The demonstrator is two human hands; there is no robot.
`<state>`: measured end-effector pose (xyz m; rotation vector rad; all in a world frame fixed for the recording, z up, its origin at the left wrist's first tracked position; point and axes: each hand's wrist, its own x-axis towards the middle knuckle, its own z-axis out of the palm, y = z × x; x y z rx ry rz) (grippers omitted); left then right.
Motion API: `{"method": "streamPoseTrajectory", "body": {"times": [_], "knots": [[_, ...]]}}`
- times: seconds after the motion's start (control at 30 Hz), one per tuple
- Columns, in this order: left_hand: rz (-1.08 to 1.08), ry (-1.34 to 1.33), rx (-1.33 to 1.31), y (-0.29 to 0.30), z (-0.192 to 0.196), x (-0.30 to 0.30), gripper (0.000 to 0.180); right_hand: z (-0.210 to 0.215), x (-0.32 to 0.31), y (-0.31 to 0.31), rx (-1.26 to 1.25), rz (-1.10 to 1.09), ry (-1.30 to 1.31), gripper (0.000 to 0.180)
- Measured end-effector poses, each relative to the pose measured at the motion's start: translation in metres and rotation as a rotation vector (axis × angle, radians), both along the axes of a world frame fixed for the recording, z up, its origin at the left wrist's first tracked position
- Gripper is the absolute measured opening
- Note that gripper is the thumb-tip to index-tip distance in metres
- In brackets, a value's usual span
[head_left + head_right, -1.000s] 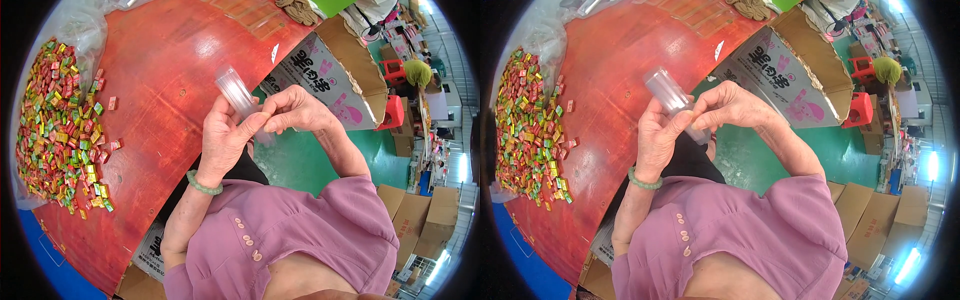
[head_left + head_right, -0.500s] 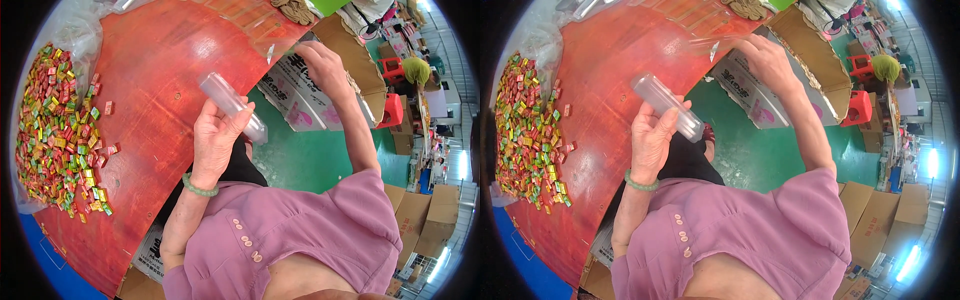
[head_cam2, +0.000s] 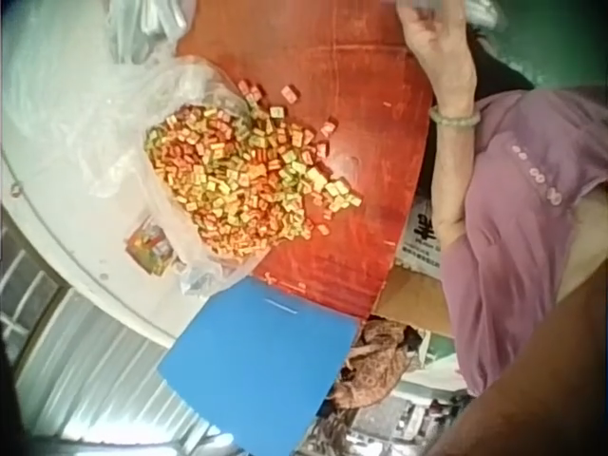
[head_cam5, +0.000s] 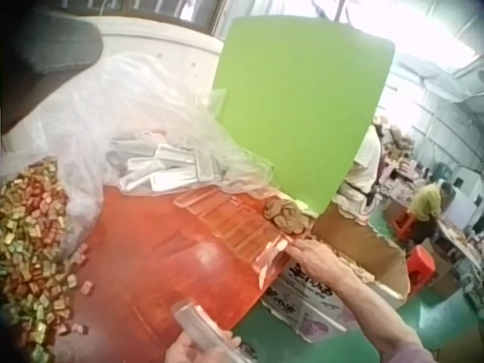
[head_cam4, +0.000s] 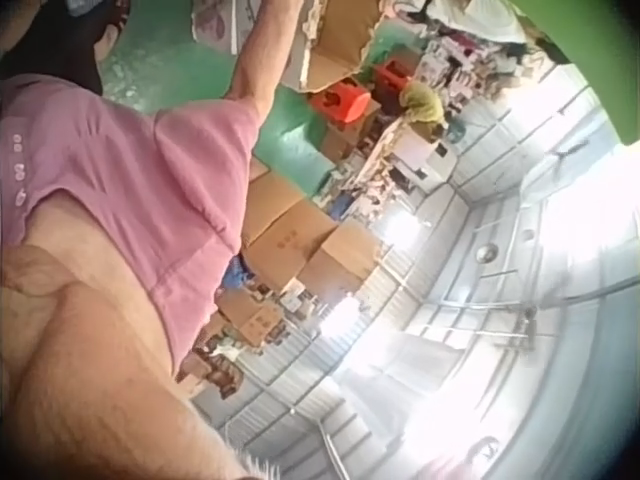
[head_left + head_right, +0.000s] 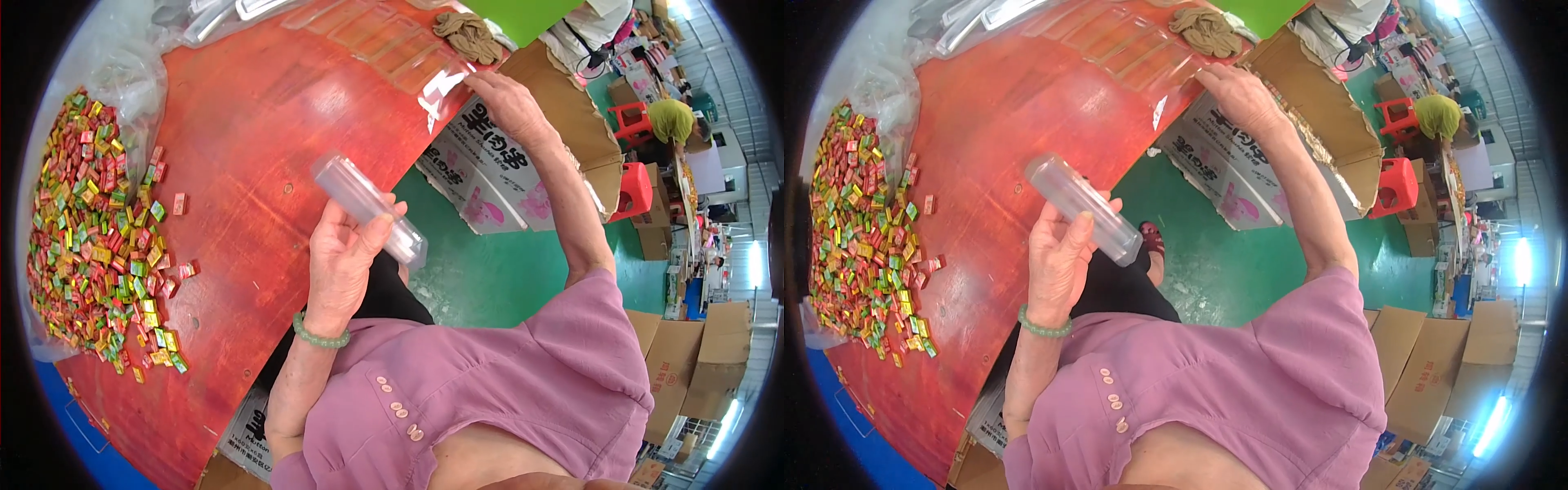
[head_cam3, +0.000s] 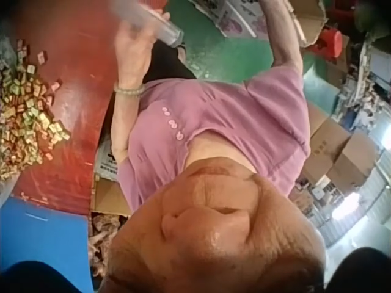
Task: Manually organizing and packing individual colorful candies into plastic trays and containers.
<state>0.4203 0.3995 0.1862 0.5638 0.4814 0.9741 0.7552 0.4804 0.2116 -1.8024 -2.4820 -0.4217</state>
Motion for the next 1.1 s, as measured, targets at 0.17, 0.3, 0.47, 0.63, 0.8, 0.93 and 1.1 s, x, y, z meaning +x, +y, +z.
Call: {"method": "streamPoseTrajectory", "body": {"times": [0.17, 0.3, 0.47, 0.63, 0.8, 0.93, 1.1], "knots": [[-0.011, 0.0, -0.002, 0.0, -0.002, -0.002, 0.038, 0.033, -0.006, 0.021, 0.104, -0.191, 0.305, 0.025], [-0.011, 0.001, -0.033, 0.002, -0.002, 0.001, 0.035, 0.027, 0.014, 0.07, 0.016, -0.388, 0.142, 0.043], [-0.011, -0.057, -0.088, 0.004, 0.003, -0.003, 0.032, 0.009, 0.023, 0.104, -0.028, -0.343, 0.253, 0.038], [-0.015, -0.007, -0.054, 0.004, 0.005, -0.002, 0.033, 0.004, 0.038, 0.106, -0.12, -0.368, 0.492, 0.038], [-0.034, -0.033, -0.043, 0.002, 0.005, -0.004, 0.032, 0.003, 0.054, 0.101, -0.224, -0.365, 0.82, 0.04], [-0.03, -0.049, -0.057, 0.003, 0.003, -0.005, 0.033, 0.014, 0.051, 0.071, -0.268, -0.285, 0.801, 0.045], [-0.03, -0.043, -0.055, 0.002, 0.0, -0.006, 0.034, 0.021, -0.013, -0.02, -0.19, -0.158, 0.576, 0.049]]}}
